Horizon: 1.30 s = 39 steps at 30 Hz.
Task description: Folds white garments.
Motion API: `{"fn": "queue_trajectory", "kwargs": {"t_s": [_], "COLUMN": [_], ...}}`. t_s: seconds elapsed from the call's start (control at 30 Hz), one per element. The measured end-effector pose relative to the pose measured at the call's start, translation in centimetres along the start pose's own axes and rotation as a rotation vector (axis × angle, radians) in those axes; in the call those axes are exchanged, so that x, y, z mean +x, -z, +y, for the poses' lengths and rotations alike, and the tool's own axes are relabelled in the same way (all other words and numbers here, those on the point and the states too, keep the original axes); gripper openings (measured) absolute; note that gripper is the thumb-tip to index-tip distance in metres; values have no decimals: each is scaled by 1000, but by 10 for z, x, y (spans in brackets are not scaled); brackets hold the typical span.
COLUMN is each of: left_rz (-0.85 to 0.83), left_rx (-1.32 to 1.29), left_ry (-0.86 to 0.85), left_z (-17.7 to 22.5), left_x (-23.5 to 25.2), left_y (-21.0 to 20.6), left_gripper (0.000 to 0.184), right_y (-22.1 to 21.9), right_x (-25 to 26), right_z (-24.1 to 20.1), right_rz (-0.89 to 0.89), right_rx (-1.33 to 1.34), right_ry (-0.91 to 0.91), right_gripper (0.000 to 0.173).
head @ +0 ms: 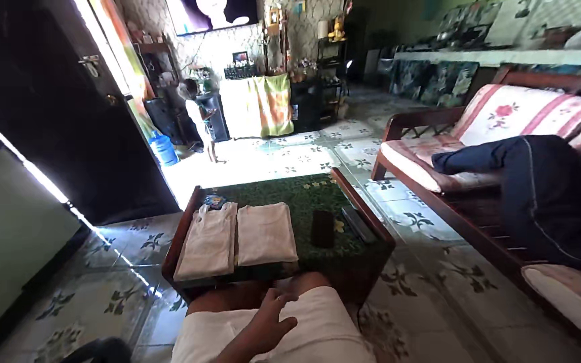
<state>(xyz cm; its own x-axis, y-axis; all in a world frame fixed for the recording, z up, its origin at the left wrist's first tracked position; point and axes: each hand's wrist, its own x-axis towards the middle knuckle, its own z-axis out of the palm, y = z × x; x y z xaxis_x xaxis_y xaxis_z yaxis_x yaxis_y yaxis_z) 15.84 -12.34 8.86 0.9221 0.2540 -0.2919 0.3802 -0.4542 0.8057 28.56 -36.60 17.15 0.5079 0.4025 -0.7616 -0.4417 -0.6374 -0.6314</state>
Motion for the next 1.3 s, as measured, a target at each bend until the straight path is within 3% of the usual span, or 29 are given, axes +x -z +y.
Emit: {"fn": "queue_trajectory", "kwargs": {"t_s": [0.1, 0.2, 0.3, 0.47, 0.67, 0.73, 0.83, 1.0, 1.1, 1.17, 1.23, 1.3], "left_rz": [-119, -203, -236, -233, -178, -148, -112, -141, -89, -2, 63, 73], "left_rx": [-221, -459, -534, -539, -827, -992, -1187, -1294, -1253, -1185, -1097, -1027], "left_ry": [62, 121, 120, 73, 133, 187, 262, 277, 330, 409, 416, 398], "left_z": [5, 7, 10, 29, 36, 29, 14, -3, -9, -7, -7, -5], "left_x": [6, 15, 26, 41, 46, 45, 41, 34, 29, 26, 25, 23], "left_y": [-14, -36, -55, -72, -82, -79, -76, -74, -73, -74, -76, -78], "left_gripper": [50, 53, 57, 59, 58, 54, 56, 78, 83, 61, 38, 48], "right_y": [12, 28, 63, 103, 135, 129, 107, 34, 6, -1, -7, -11], "right_x": [0, 40, 139, 141, 139, 134, 123, 107, 119, 125, 128, 132], "right_z": [9, 24, 93, 67, 58, 50, 39, 31, 41, 48, 55, 60], "right_rz": [96, 324, 287, 315, 298, 270, 94, -294, -517, -415, -178, 58], "right_rx": [507, 665, 725, 645, 456, 292, 110, -136, -261, -311, -286, -272], "right_ry": [60, 138, 660, 630, 562, 512, 549, 614, 684, 733, 771, 808], "right_gripper": [43, 25, 21, 20, 17, 21, 41, 78, 75, 57, 45, 43]}}
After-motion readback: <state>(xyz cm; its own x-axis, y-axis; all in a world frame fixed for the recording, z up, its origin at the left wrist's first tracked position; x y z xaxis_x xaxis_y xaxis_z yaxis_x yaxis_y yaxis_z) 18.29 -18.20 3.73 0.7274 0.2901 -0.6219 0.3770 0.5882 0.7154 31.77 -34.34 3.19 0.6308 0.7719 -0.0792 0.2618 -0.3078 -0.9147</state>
